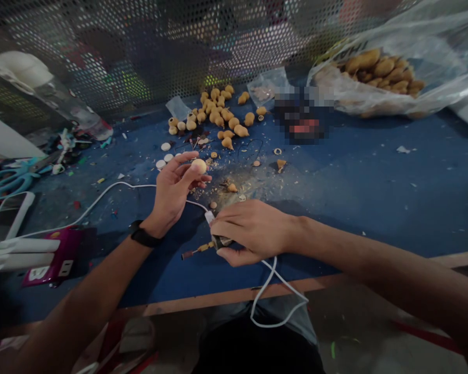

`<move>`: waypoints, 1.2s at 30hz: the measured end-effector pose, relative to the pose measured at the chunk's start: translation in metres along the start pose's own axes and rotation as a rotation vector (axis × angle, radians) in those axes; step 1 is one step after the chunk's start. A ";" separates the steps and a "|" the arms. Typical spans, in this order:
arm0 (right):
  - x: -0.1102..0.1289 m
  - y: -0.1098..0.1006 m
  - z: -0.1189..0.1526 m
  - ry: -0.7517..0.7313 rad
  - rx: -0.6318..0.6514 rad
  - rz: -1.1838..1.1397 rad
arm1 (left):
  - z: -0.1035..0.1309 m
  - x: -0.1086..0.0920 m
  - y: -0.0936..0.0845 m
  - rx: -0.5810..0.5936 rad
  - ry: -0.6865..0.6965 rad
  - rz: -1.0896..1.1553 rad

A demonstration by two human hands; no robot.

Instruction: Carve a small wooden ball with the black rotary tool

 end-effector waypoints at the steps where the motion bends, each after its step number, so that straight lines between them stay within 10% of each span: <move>1: 0.001 0.001 0.000 -0.005 -0.003 0.008 | 0.000 0.000 0.001 0.008 -0.004 0.019; 19: -0.008 0.012 0.000 0.136 0.067 0.009 | 0.002 -0.005 0.016 0.097 -0.008 0.084; 28: -0.009 -0.006 0.002 0.068 -0.078 0.063 | 0.005 -0.024 0.013 0.194 0.192 -0.415; 36: -0.057 -0.046 0.014 0.413 -0.231 0.303 | 0.013 -0.027 0.032 0.388 0.406 -0.774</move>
Point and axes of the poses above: each hand's wrist, its own z-axis away from the middle knuckle, its own y-axis out of the palm, x = y × z, the point moved 10 cm from there along -z, towards the middle knuckle, and after that the axes turned 7 degrees about z, right-handed, at the moved point
